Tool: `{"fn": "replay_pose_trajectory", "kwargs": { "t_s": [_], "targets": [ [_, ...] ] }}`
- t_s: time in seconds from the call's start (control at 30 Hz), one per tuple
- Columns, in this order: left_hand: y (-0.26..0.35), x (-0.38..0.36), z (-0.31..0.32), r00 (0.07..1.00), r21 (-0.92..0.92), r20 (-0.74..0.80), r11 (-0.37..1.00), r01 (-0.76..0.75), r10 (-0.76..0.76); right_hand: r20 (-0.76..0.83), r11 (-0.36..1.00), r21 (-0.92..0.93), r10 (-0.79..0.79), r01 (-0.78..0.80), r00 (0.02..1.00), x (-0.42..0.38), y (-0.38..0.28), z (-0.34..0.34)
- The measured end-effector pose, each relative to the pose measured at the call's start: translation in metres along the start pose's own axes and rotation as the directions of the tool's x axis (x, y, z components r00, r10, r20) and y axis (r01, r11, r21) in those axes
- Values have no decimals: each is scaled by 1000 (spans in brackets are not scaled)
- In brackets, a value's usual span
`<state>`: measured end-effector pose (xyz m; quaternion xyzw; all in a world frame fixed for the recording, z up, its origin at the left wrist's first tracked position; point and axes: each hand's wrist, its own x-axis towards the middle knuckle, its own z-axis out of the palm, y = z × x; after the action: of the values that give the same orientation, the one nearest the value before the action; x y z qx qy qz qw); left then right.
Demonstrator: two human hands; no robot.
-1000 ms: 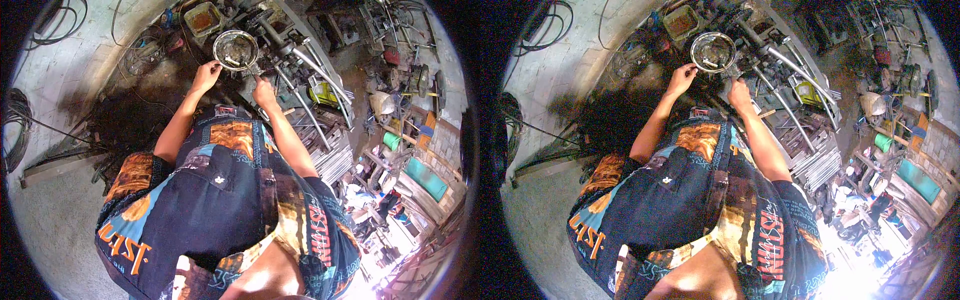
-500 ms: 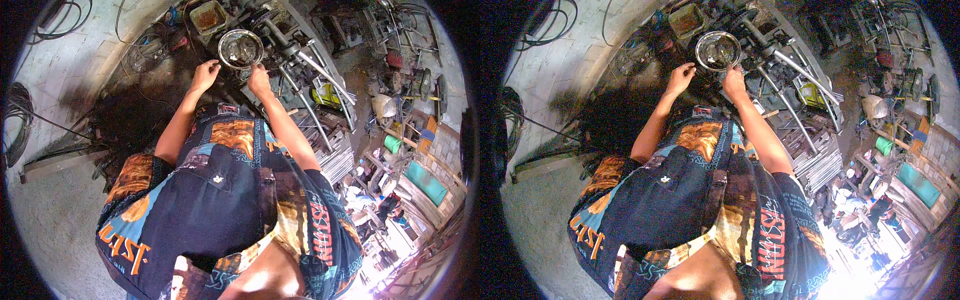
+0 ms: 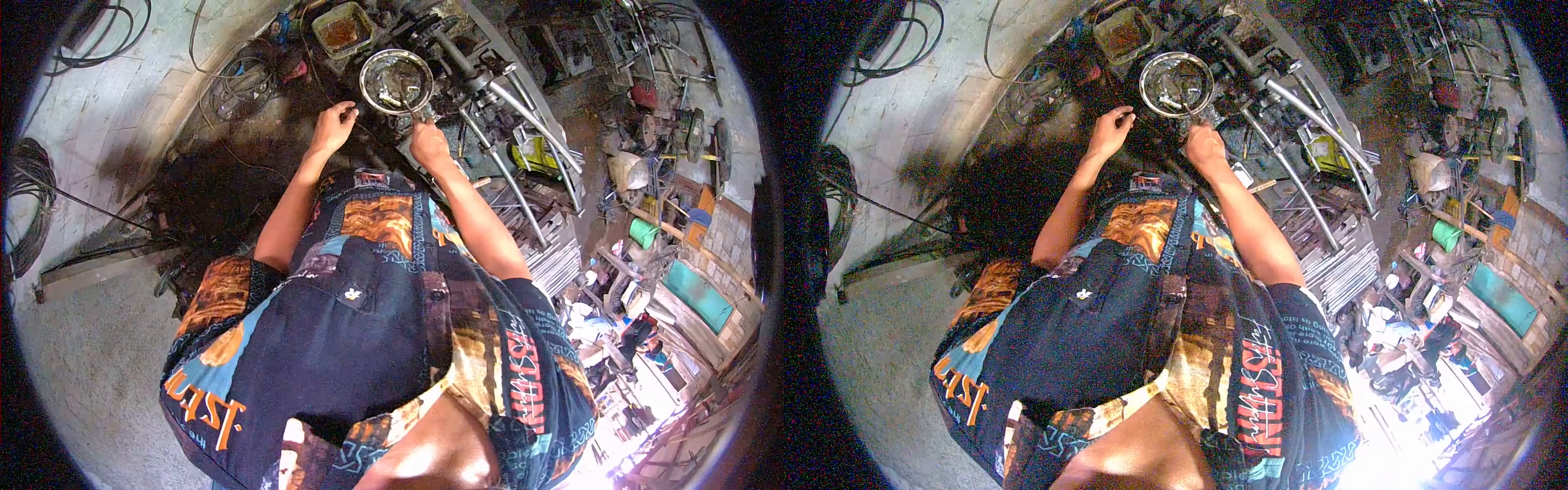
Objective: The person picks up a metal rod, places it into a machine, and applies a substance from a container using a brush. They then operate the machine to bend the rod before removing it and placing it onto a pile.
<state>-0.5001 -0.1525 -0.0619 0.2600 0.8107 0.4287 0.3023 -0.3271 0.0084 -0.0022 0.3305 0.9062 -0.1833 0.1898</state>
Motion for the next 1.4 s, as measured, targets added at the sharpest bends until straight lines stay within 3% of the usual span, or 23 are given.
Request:
{"fn": "replay_pose_trajectory", "kwargs": {
  "t_s": [0.07,0.13,0.23,0.27,0.33,0.53,0.6,0.63,0.67,0.73,0.8,0.87,0.9,1.1,1.17,1.2,1.23,1.27,1.3,1.33,1.4],
  "targets": [
    [-3,2,0,1000,-6,7,1000,5,-5,22,1000,6,10,-10,1000,-2,-4,-8],
    [-6,4,1,1000,2,8,1000,12,-12,-213,987,111,-92,117,973,-3,-9,-17],
    [-7,6,2,1000,-11,14,1000,-22,22,-312,980,132,-103,150,944,22,-6,5],
    [-9,8,2,1000,-8,22,1000,-23,23,-312,980,137,-95,144,945,28,-9,11],
    [-10,10,1,996,12,-11,996,-86,86,-38,998,51,28,-26,999,37,-10,22],
    [-7,-4,17,999,15,-1,999,-33,33,-62,998,55,25,-21,998,3,23,24],
    [-11,-4,20,997,12,-20,998,-68,68,-38,964,266,1,9,999,8,30,13],
    [-14,-4,21,994,8,-38,995,-98,98,66,860,494,112,-130,991,10,34,8],
    [-9,-5,19,994,9,-38,995,-99,99,65,859,496,112,-130,992,12,40,10],
    [5,-9,12,999,14,-4,999,-33,33,253,359,890,125,-281,959,20,53,18],
    [0,-5,14,999,19,-2,999,-36,36,278,343,889,120,-303,953,14,51,10],
    [-2,-4,15,999,24,5,999,-40,40,279,208,931,128,-301,952,14,55,12],
    [-2,-3,15,999,32,7,999,-37,37,279,206,931,131,-301,951,14,55,12],
    [-4,-4,24,998,31,10,998,-62,62,247,211,938,149,-274,958,17,65,30],
    [-9,-4,27,997,20,7,997,-70,70,78,558,805,240,-203,968,20,63,39],
    [-10,-4,28,998,11,7,998,-68,68,78,558,805,241,-204,967,16,59,40],
    [-11,-5,29,998,0,8,998,-66,66,-201,765,644,174,-4,964,10,54,44],
    [-11,-6,30,998,0,11,998,-65,65,-442,906,393,36,158,896,7,50,48],
    [-11,-6,30,998,7,15,998,-67,67,-486,897,395,19,200,874,6,48,54],
    [-11,-6,30,997,15,18,997,-70,70,-486,897,396,21,199,874,4,46,57],
    [-13,-6,31,997,17,14,997,-81,80,-169,961,270,111,-62,979,-4,37,56]
  ]
}}
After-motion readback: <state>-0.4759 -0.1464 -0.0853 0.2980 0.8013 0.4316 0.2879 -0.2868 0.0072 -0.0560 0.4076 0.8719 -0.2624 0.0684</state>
